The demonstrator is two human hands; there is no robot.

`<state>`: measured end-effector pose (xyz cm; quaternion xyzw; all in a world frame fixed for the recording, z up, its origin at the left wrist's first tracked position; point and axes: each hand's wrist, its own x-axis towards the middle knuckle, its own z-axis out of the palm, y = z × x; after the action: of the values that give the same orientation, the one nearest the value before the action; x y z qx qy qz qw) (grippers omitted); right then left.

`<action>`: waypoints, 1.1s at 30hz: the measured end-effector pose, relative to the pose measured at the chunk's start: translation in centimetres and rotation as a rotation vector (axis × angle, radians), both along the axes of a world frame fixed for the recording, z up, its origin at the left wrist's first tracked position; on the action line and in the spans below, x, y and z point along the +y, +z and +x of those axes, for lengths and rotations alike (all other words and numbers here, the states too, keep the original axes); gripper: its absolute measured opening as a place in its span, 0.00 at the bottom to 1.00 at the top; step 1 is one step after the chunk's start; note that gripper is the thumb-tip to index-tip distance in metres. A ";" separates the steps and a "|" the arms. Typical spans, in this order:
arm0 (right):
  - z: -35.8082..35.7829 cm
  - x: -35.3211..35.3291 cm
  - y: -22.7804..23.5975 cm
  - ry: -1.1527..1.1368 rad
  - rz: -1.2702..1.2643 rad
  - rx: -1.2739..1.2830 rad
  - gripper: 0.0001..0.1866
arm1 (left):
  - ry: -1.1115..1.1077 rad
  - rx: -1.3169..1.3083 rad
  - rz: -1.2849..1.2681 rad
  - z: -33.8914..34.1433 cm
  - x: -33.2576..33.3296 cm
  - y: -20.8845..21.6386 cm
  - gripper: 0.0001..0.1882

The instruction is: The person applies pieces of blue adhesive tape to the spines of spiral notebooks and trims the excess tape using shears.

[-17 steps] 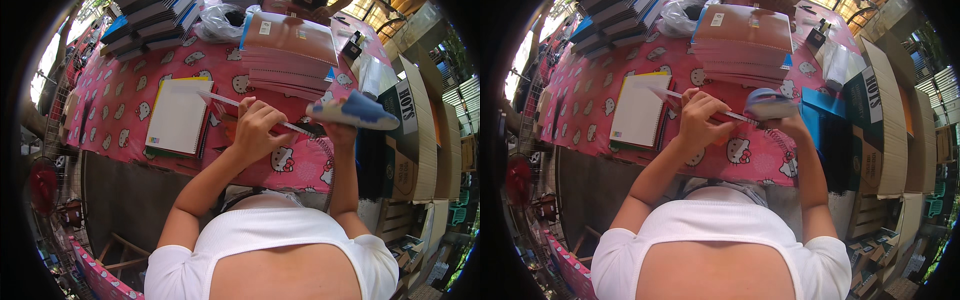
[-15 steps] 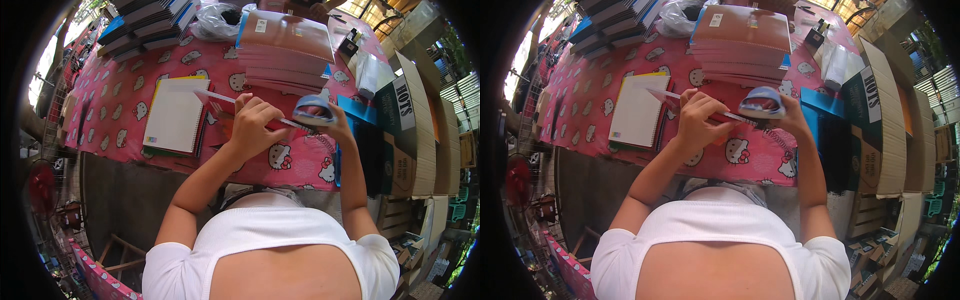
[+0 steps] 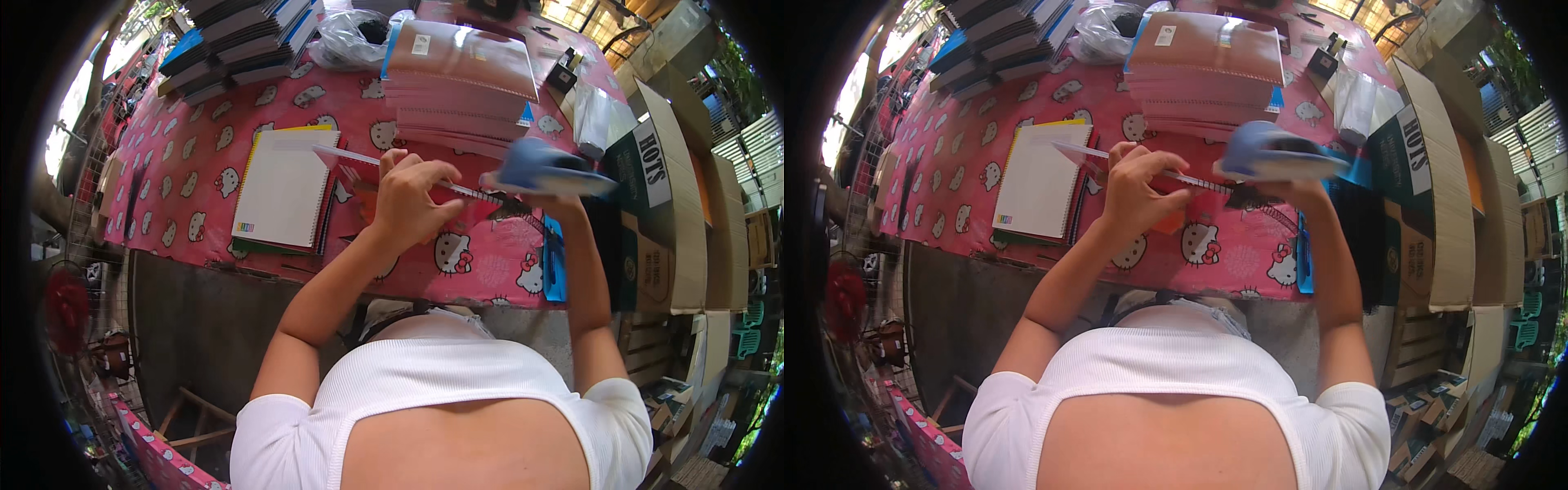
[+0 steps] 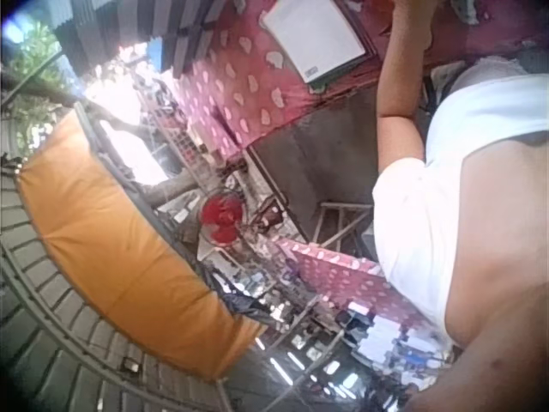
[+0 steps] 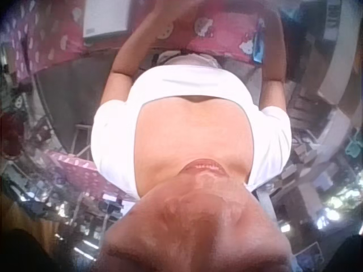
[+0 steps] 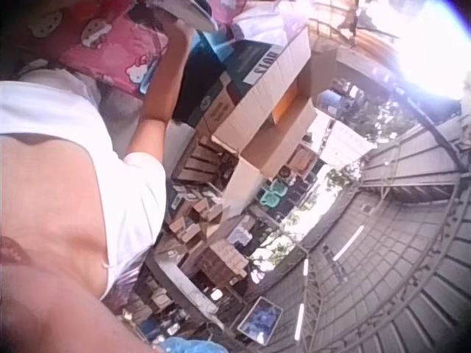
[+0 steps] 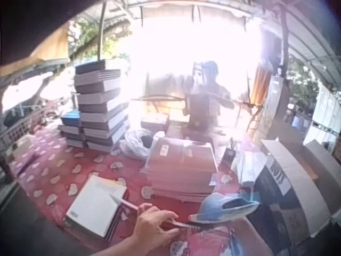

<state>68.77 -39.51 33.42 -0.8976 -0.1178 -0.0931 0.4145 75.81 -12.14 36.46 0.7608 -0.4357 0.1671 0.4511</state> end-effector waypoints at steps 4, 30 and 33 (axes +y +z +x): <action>0.5 1.7 -1.1 -0.089 -0.082 0.032 0.21 | -0.034 0.124 0.064 -0.2 0.0 0.8 0.24; 5.5 7.5 0.2 0.085 0.771 0.313 0.29 | 0.316 -0.004 0.239 3.6 5.4 1.4 0.20; 7.4 7.1 1.7 0.193 0.826 0.248 0.28 | 0.409 0.064 0.229 3.8 6.0 1.1 0.21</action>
<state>76.12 -32.44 35.14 -0.6459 -0.1035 0.0151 0.7562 79.62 -6.12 37.58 0.8843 -0.2739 0.1803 0.3323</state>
